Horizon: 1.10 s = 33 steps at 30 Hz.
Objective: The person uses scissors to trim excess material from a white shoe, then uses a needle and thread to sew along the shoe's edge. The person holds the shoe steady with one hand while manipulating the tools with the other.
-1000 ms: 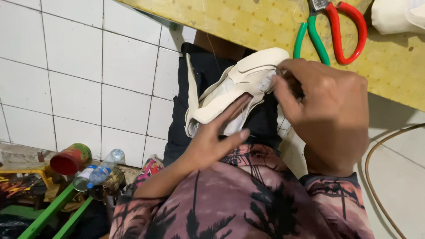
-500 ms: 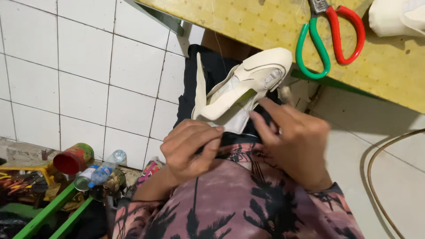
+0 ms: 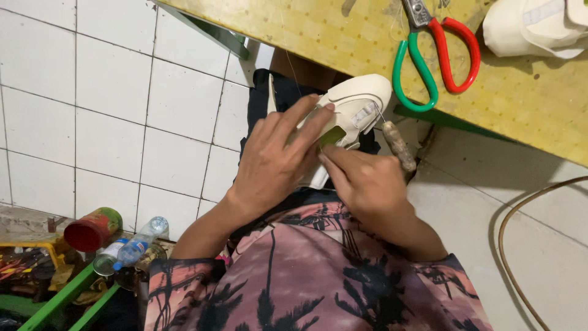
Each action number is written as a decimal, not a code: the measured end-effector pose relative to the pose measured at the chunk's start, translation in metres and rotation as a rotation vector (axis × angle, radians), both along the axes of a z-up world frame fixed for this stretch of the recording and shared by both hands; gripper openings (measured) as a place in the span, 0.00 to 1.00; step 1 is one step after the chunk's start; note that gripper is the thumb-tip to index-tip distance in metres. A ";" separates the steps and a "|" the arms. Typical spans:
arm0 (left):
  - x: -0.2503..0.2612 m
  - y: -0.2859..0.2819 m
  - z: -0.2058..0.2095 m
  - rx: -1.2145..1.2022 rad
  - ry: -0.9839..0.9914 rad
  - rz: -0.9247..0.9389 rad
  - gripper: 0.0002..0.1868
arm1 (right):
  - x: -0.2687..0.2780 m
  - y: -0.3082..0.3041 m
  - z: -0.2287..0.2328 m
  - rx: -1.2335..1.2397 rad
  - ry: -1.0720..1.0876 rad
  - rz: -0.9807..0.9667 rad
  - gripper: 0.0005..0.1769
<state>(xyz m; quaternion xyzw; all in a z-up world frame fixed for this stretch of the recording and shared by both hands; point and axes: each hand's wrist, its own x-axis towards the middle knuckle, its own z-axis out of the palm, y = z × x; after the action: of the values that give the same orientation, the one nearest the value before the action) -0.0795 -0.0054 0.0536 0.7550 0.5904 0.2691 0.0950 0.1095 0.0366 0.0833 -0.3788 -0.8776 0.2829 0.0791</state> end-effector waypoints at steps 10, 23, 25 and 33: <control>-0.026 -0.017 0.001 -0.163 -0.060 0.137 0.32 | 0.122 0.010 0.019 -0.445 1.068 -0.646 0.18; -0.095 0.065 -0.008 -0.497 -0.793 0.284 0.10 | 0.038 -0.007 0.025 0.171 0.593 -0.537 0.06; -0.095 0.072 -0.003 -0.504 -0.775 0.185 0.07 | 0.038 -0.017 0.030 -0.058 0.557 -0.377 0.01; -0.072 0.082 -0.009 -0.608 -1.063 -0.134 0.08 | -0.038 -0.007 0.004 -0.042 0.370 0.251 0.11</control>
<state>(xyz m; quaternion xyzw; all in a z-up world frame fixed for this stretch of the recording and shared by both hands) -0.1512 0.0762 0.0444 0.4920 0.4640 0.4216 0.6041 0.0715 0.0294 0.0873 -0.2097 -0.8824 0.3733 0.1950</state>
